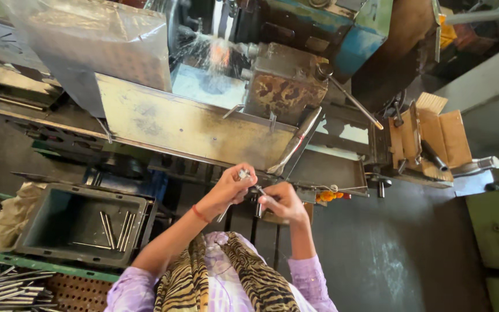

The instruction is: The person repeatedly picks up metal rods from a green crate, inserts them into a grinding machine, and operates a lever to grind the rod ends. After each grind, the person removes the rod and places it into a metal tray. The process is repeated continuously throughout the clip.

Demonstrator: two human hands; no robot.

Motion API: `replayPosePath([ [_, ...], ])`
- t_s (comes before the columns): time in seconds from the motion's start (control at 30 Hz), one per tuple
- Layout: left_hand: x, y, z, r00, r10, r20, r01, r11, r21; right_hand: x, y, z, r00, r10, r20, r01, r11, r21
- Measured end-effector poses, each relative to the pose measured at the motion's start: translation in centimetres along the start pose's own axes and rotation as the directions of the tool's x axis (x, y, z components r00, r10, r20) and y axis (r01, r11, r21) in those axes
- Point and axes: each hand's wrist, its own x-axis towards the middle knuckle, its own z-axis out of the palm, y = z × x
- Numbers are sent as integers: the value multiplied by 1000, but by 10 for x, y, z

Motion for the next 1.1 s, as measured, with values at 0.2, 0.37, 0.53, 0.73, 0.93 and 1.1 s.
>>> replayPosePath([
  [0.2, -6, -3, 29, 988, 152, -10, -152, 988, 11, -13, -16, -15, 1000, -13, 1, 13, 994, 105],
  [0.37, -11, -1, 32, 989, 105, -107, -101, 994, 45, -12, 11, -10, 996, -17, -91, 45, 951, 307],
  [0.53, 1, -15, 16, 972, -44, -229, 57, 997, 49, -10, 65, 10, 998, 52, -42, -19, 820, 572],
  [0.73, 7, -26, -9, 943, -55, -329, 112, 981, 158, 1, 105, 63, 978, 70, -197, 147, 441, 886],
  [0.93, -5, -33, -20, 975, 124, -186, -102, 987, 125, -9, 60, 41, 984, 157, -85, -93, 855, 510],
  [1.1, -9, -39, -87, 984, -89, -153, 69, 989, -132, 14, 19, 74, 904, -131, -406, -15, 941, -337],
])
